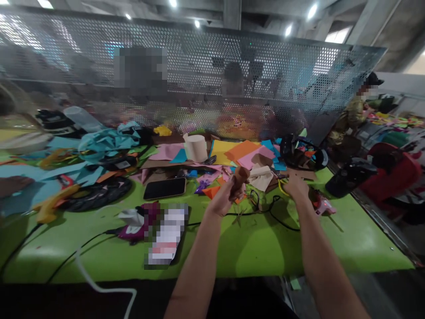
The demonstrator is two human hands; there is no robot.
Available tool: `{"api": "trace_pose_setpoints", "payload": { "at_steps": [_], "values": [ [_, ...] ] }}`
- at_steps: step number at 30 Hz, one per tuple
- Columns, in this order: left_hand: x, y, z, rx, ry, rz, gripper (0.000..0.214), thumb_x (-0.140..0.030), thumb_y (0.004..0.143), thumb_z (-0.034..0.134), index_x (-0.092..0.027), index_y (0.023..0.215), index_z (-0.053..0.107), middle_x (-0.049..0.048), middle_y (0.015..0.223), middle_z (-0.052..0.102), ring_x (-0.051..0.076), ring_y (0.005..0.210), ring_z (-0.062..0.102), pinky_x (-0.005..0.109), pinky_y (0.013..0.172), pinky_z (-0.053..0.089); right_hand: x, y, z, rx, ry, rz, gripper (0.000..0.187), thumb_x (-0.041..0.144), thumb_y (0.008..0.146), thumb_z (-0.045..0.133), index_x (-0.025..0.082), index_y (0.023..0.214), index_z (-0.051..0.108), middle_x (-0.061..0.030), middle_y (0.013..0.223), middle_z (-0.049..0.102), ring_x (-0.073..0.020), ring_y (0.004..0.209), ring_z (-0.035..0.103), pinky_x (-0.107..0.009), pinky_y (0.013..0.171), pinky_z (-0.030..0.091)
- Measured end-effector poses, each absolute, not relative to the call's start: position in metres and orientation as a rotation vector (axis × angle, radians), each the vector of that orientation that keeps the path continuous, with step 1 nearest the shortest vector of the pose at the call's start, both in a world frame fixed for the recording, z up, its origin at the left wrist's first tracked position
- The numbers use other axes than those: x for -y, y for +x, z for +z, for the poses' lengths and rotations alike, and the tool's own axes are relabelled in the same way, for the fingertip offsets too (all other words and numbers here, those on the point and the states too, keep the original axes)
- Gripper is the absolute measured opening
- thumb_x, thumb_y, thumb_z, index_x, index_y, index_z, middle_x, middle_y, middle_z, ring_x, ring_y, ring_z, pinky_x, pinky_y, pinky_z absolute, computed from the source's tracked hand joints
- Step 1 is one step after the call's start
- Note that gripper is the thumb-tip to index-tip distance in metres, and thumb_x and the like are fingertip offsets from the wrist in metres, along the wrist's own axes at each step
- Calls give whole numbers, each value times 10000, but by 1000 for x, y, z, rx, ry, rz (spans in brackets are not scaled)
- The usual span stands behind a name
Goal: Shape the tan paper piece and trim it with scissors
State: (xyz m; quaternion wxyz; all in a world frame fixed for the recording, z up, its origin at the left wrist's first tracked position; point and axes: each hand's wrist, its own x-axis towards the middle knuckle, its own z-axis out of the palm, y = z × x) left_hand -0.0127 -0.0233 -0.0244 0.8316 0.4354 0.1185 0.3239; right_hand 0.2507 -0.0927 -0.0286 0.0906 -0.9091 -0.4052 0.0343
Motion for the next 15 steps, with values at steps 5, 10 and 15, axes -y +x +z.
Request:
{"api": "trace_pose_setpoints", "payload": {
  "at_steps": [5, 10, 15],
  "values": [
    [25, -12, -24, -264, 928, 758, 525, -608, 765, 663, -108, 921, 639, -51, 573, 426, 43, 475, 313, 177, 468, 316, 115, 263, -17, 1011, -2610, -23, 449, 286, 780, 570, 175, 1215, 579, -169, 1096, 666, -313, 955, 649, -368, 737, 468],
    [27, -11, -23, -284, 922, 809, 476, -590, 778, 659, -124, 859, 608, -69, 563, 382, 43, 479, 300, 179, 489, 339, 120, 275, -14, 1018, -2070, 218, 528, 285, 661, 620, 159, 1174, 626, -44, 800, 676, -205, 689, 601, -287, 590, 421],
    [26, -11, -24, -342, 916, 842, 485, -616, 743, 675, -148, 795, 559, -64, 582, 399, 46, 486, 330, 180, 476, 321, 117, 242, -4, 906, -1411, 766, 510, 424, 613, 774, 212, 1059, 647, 32, 650, 588, -102, 470, 458, -231, 450, 339]
  ]
}}
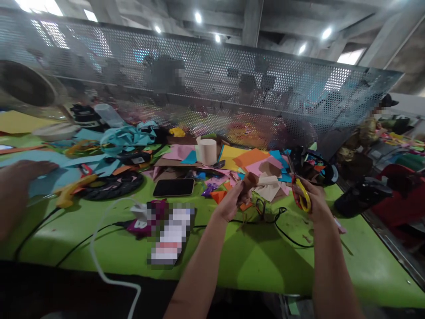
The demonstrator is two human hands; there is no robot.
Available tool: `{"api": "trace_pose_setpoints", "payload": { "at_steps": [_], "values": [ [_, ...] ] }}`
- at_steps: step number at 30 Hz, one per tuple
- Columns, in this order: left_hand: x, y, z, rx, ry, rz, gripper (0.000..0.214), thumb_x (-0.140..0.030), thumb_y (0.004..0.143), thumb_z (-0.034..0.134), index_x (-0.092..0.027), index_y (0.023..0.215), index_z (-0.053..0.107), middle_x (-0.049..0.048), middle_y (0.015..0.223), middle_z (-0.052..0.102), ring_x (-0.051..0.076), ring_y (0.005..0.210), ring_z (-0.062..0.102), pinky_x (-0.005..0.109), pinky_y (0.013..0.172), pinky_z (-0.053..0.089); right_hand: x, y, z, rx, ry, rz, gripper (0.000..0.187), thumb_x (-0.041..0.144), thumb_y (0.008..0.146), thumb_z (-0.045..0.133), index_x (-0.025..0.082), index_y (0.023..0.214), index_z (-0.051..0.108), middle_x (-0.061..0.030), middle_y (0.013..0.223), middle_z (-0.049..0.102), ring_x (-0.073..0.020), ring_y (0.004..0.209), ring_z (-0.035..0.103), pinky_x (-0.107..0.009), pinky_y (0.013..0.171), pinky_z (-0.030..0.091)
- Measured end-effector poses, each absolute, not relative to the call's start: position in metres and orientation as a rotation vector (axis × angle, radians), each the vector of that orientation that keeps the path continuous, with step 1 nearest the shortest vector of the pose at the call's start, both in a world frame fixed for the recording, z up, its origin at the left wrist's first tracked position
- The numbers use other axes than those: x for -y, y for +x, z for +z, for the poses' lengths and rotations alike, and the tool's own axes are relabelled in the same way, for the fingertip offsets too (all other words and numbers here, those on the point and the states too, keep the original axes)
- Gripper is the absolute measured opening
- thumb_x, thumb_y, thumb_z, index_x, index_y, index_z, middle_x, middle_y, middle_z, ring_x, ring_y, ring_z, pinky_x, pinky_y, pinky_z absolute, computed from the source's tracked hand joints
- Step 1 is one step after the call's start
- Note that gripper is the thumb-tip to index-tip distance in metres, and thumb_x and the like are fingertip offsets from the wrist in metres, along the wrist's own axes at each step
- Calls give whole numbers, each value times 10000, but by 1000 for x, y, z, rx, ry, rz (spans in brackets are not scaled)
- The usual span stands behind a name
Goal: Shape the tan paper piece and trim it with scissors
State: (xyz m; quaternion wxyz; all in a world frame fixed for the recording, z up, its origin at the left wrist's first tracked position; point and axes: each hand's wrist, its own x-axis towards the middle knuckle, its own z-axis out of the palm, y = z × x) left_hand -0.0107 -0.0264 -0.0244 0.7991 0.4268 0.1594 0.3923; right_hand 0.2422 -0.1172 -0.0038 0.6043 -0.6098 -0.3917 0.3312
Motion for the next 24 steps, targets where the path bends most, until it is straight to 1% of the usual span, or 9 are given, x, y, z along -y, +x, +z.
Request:
{"api": "trace_pose_setpoints", "payload": {
  "at_steps": [3, 4, 8, 10, 12, 14, 16, 19, 24],
  "values": [
    [26, -10, -24, -317, 943, 826, 487, -613, 760, 659, -139, 839, 575, -63, 586, 399, 46, 485, 315, 181, 476, 321, 118, 215, 1, 927, -1289, 933, 361, 460, 645, 794, 189, 837, 650, 12, 650, 575, -82, 459, 429, -222, 424, 322],
    [26, -10, -24, -307, 942, 827, 483, -609, 763, 658, -140, 843, 575, -65, 585, 395, 46, 484, 308, 181, 480, 328, 117, 208, 2, 931, -1273, 962, 367, 458, 650, 799, 186, 848, 651, 2, 673, 587, -86, 469, 440, -224, 428, 332],
    [27, -10, -24, -317, 930, 847, 463, -596, 758, 673, -149, 773, 551, -63, 577, 386, 49, 495, 321, 179, 494, 345, 112, 188, -3, 958, -1216, 1076, 497, 445, 672, 794, 237, 1094, 636, 7, 741, 579, -97, 511, 474, -227, 462, 390],
    [27, -10, -24, -357, 921, 867, 473, -598, 737, 692, -147, 751, 546, -56, 589, 405, 48, 505, 340, 178, 503, 353, 110, 181, -6, 1016, -1159, 1065, 483, 423, 700, 781, 281, 1133, 619, 12, 800, 559, -102, 582, 498, -238, 552, 458],
    [26, -10, -25, -394, 898, 882, 480, -597, 718, 710, -145, 777, 559, -54, 608, 419, 45, 511, 346, 176, 514, 363, 110, 177, -9, 1106, -1117, 1021, 433, 417, 737, 758, 315, 1130, 607, 5, 892, 552, -119, 698, 532, -265, 708, 504],
    [26, -10, -26, -405, 887, 889, 482, -597, 720, 708, -147, 831, 574, -62, 610, 405, 45, 514, 339, 173, 521, 367, 112, 174, -9, 1209, -1122, 974, 419, 453, 766, 725, 333, 1143, 589, -4, 950, 545, -147, 813, 546, -294, 831, 494],
    [25, -10, -25, -403, 905, 893, 488, -607, 733, 689, -148, 856, 582, -69, 594, 382, 48, 509, 326, 171, 515, 361, 115, 173, -8, 1295, -1160, 940, 447, 507, 780, 689, 332, 1173, 570, -11, 949, 536, -170, 875, 537, -310, 884, 475],
    [25, -9, -23, -435, 914, 911, 503, -623, 720, 688, -148, 851, 585, -68, 582, 387, 47, 499, 311, 169, 501, 353, 117, 171, -4, 1383, -1208, 923, 481, 560, 803, 633, 297, 1197, 554, -20, 915, 522, -184, 859, 511, -324, 861, 471],
    [27, -9, -20, -476, 884, 919, 482, -589, 698, 723, -152, 824, 565, -63, 605, 408, 39, 509, 319, 158, 486, 318, 116, 165, 2, 1502, -1229, 864, 461, 560, 803, 628, 259, 1147, 565, -23, 925, 520, -183, 850, 488, -293, 796, 449]
  ]
}}
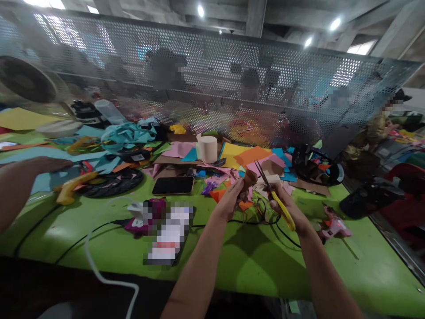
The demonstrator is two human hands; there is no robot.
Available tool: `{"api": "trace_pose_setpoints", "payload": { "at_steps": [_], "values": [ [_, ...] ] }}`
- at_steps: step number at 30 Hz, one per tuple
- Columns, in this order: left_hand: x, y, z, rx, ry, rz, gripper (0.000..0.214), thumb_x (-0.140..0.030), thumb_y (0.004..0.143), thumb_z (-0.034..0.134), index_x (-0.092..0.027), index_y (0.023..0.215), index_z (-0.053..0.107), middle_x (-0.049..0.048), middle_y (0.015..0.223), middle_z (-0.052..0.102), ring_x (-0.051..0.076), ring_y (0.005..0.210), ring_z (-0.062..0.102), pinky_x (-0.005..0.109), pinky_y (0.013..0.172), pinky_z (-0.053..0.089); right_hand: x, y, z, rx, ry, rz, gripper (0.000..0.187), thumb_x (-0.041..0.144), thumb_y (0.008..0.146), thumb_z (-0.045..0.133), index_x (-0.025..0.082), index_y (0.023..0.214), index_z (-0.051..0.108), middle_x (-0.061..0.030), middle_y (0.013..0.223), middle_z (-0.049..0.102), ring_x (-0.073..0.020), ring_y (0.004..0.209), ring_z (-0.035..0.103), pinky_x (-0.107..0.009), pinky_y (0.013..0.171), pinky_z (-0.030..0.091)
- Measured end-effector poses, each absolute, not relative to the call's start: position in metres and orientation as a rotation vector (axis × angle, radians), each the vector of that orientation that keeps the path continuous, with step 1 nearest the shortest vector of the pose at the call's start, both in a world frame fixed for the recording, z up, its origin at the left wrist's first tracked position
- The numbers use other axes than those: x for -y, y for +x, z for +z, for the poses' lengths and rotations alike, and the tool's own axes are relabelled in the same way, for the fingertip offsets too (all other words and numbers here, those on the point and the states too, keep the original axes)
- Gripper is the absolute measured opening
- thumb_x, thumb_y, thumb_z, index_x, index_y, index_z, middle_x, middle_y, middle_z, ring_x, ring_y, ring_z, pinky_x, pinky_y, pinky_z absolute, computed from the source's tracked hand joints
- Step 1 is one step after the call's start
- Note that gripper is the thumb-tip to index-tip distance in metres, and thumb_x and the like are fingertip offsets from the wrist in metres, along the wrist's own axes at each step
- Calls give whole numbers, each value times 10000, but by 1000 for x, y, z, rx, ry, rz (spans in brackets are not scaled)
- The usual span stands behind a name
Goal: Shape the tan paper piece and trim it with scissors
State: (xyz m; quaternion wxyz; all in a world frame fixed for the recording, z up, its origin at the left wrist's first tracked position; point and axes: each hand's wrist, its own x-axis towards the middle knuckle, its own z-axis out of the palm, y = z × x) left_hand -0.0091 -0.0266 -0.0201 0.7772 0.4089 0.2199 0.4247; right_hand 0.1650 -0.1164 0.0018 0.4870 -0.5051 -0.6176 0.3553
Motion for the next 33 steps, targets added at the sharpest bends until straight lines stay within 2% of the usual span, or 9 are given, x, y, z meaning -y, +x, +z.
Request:
{"api": "trace_pose_setpoints", "payload": {
  "at_steps": [6, 12, 15, 22, 33],
  "values": [
    [28, -9, -21, -496, 899, 918, 484, -576, 685, 743, -146, 827, 572, -64, 611, 396, 39, 518, 319, 163, 486, 299, 118, 161, 7, 1543, -1290, 891, 509, 532, 786, 655, 242, 1187, 538, -36, 973, 550, -205, 875, 481, -297, 773, 416],
    [28, -10, -20, -512, 918, 894, 497, -586, 681, 742, -141, 848, 598, -65, 609, 379, 42, 518, 328, 170, 489, 295, 120, 162, 8, 1547, -1295, 908, 492, 527, 798, 649, 234, 1181, 546, -12, 883, 534, -193, 825, 473, -285, 722, 404],
    [28, -10, -19, -498, 929, 894, 485, -583, 696, 732, -141, 855, 610, -66, 591, 372, 45, 511, 316, 176, 481, 279, 120, 162, 8, 1535, -1279, 936, 490, 518, 800, 652, 235, 1185, 542, -14, 906, 535, -186, 831, 474, -279, 718, 411],
    [29, -10, -16, -484, 906, 896, 529, -562, 685, 749, -129, 968, 638, -62, 599, 393, 48, 516, 325, 181, 484, 276, 120, 162, 10, 1516, -1288, 943, 466, 541, 805, 624, 228, 1143, 554, -21, 893, 524, -191, 832, 475, -280, 700, 403],
    [28, -11, -18, -465, 878, 902, 467, -519, 693, 764, -128, 913, 633, -63, 611, 381, 37, 518, 334, 162, 479, 293, 119, 164, 10, 1481, -1291, 964, 471, 520, 759, 680, 227, 1113, 576, -23, 926, 556, -186, 825, 500, -282, 704, 414]
  ]
}}
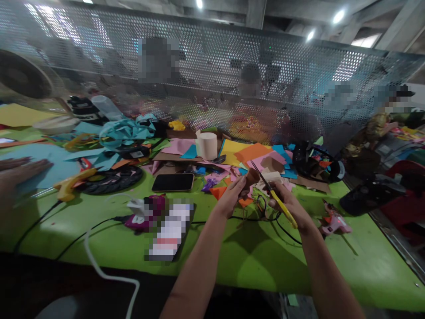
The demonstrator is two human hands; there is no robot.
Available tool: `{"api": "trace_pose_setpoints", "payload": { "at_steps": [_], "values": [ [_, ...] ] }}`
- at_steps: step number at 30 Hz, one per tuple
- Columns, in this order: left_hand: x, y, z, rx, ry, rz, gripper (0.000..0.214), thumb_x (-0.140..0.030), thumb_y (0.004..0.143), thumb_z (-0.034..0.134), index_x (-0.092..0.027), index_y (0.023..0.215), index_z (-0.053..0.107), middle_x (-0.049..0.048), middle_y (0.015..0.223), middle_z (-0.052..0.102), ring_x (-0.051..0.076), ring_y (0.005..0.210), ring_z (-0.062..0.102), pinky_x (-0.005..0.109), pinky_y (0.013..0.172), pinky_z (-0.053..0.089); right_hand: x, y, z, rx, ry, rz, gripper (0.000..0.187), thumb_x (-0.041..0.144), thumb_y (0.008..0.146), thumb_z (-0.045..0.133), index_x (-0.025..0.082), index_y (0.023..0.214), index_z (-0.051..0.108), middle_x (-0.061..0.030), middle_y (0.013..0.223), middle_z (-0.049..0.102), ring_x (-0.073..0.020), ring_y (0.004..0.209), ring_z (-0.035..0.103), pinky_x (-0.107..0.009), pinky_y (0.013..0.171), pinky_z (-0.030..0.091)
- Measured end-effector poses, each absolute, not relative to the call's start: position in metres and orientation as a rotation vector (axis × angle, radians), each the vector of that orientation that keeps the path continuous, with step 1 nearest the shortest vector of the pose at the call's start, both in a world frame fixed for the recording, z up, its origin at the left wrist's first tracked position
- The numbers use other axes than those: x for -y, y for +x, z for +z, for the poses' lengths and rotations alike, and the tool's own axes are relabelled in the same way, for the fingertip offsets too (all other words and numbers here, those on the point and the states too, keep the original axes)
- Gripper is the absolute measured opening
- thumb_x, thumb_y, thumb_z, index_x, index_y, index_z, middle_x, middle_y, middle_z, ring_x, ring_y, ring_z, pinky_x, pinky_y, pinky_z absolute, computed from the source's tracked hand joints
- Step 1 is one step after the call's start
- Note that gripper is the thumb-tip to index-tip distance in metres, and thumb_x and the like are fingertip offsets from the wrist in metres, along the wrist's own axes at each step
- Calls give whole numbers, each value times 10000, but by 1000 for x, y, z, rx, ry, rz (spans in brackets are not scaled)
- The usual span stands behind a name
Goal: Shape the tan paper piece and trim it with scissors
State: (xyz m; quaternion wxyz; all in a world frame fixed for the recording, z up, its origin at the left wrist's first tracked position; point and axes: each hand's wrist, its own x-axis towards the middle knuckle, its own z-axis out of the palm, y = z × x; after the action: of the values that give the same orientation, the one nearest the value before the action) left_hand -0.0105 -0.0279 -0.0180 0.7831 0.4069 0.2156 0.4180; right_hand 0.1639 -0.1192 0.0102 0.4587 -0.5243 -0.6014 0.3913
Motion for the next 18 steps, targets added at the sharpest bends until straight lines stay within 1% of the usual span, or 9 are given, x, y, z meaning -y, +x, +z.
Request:
{"api": "trace_pose_setpoints", "payload": {
  "at_steps": [5, 9, 12, 18],
  "values": [
    [26, -11, -21, -467, 912, 894, 468, -533, 701, 756, -132, 912, 639, -59, 628, 379, 40, 525, 341, 169, 495, 315, 120, 165, 9, 1458, -1281, 996, 467, 506, 738, 708, 238, 1100, 582, -24, 952, 573, -191, 860, 515, -277, 723, 424],
    [26, -11, -21, -522, 925, 898, 506, -561, 697, 744, -123, 930, 644, -45, 639, 420, 44, 528, 358, 175, 494, 305, 118, 169, 5, 1448, -1302, 994, 457, 484, 741, 717, 238, 1104, 587, -9, 870, 564, -169, 771, 504, -257, 650, 403],
    [27, -11, -20, -531, 938, 907, 529, -574, 689, 741, -117, 937, 646, -41, 632, 432, 48, 525, 353, 183, 487, 292, 116, 172, 1, 1442, -1333, 951, 447, 459, 726, 735, 238, 1092, 604, -7, 862, 573, -163, 747, 505, -253, 624, 392],
    [28, -11, -20, -501, 950, 913, 520, -582, 677, 749, -123, 897, 642, -41, 629, 432, 48, 529, 338, 190, 496, 284, 112, 174, -3, 1405, -1402, 880, 370, 412, 700, 748, 227, 995, 621, 4, 778, 563, -152, 686, 489, -253, 588, 383]
  ]
}}
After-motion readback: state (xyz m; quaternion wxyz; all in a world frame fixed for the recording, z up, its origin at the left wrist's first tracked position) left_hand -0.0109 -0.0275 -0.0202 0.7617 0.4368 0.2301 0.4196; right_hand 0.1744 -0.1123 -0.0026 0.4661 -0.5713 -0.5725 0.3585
